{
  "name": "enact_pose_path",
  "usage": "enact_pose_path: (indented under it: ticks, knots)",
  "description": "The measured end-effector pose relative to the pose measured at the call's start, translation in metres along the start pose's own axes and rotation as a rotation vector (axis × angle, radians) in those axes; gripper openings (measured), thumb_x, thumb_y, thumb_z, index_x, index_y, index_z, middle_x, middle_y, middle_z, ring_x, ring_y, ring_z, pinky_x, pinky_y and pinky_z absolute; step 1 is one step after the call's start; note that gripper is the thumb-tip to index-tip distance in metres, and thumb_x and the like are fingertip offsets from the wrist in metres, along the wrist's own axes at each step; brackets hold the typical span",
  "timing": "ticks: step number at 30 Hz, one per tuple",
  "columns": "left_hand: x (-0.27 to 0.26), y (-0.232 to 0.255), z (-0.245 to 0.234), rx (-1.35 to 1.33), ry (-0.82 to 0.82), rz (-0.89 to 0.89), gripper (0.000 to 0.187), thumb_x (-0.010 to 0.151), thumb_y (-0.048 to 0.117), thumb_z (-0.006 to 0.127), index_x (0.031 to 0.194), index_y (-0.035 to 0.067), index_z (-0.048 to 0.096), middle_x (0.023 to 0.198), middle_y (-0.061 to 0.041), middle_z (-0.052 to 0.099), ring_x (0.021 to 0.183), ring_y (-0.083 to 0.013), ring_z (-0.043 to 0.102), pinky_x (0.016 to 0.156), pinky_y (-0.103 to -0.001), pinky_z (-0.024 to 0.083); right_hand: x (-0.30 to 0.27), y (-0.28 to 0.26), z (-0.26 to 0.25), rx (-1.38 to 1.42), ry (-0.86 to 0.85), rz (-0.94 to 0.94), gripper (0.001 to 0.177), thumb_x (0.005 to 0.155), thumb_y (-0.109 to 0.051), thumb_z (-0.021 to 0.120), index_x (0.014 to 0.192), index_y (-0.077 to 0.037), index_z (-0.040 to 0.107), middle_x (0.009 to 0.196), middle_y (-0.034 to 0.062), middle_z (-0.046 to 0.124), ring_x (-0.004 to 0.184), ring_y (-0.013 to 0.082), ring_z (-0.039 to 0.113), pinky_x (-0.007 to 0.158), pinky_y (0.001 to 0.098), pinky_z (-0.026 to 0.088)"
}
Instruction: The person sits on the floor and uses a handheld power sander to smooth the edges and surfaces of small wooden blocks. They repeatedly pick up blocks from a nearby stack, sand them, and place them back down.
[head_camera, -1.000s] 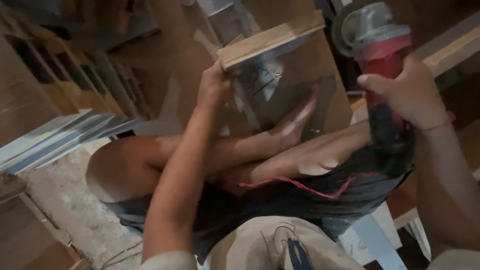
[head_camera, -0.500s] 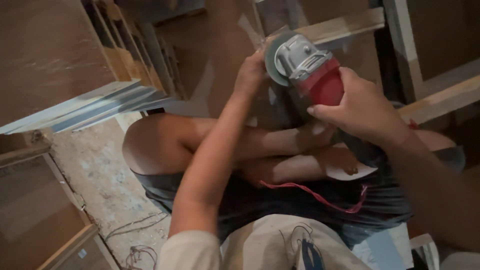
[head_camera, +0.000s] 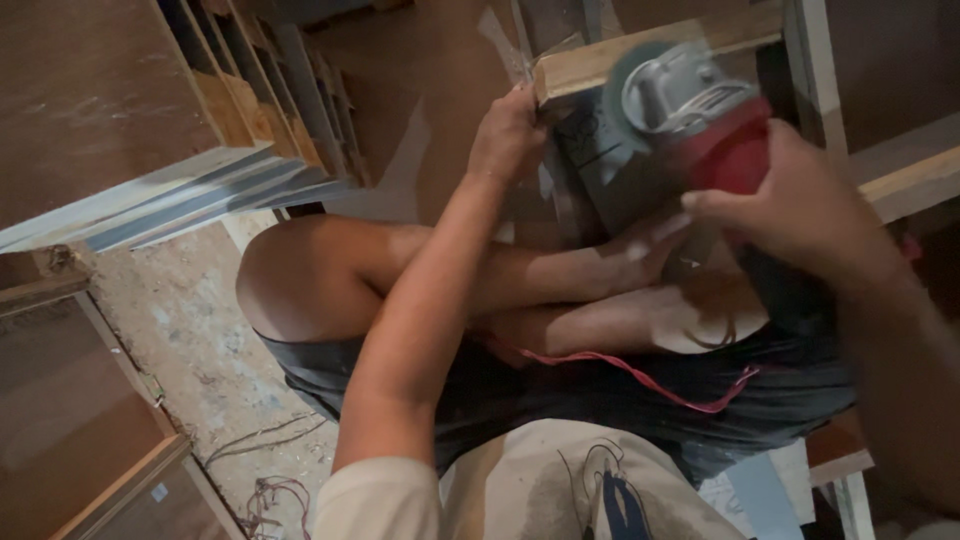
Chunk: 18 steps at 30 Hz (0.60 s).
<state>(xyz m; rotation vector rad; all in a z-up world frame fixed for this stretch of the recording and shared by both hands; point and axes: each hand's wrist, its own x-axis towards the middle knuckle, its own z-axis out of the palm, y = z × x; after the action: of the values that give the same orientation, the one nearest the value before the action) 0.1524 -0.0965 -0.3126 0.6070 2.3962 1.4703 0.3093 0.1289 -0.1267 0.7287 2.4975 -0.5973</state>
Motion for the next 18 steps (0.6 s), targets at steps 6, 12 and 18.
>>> enact_pose_path:
  ticks: [6,12,18]
  knots:
    - [-0.001,0.001,-0.001,0.042,-0.004,0.003,0.018,0.089,0.016,0.068,0.104,0.007,0.070,0.106,-0.023,0.070,0.103,-0.0462,0.064,0.086,-0.053,0.051,-0.005,0.023,-0.010,0.082,0.111,-0.077,0.082,0.079,-0.043,0.083,0.140,0.003,0.053,0.113,0.0241,0.069,0.095,0.0343,0.072,0.080,0.0453,0.058]
    - [0.000,-0.005,0.003,0.000,-0.013,-0.020,0.024,0.085,0.013,0.067,0.108,0.006,0.070,0.104,-0.023,0.071,0.101,-0.0462,0.065,0.083,-0.051,0.052,-0.016,-0.022,0.001,0.115,-0.005,-0.048,0.078,0.074,-0.041,0.085,0.134,0.000,0.055,0.109,0.0217,0.071,0.093,0.0340,0.073,0.081,0.0459,0.057]
    - [-0.001,-0.028,0.005,-0.183,-0.057,-0.064,0.025,0.096,0.019,0.063,0.118,0.008,0.067,0.106,-0.022,0.074,0.104,-0.0390,0.072,0.086,-0.043,0.056,-0.022,-0.070,0.007,0.100,-0.030,-0.146,0.078,0.071,-0.040,0.085,0.131,0.000,0.055,0.110,0.0244,0.071,0.099,0.0386,0.071,0.085,0.0466,0.055]
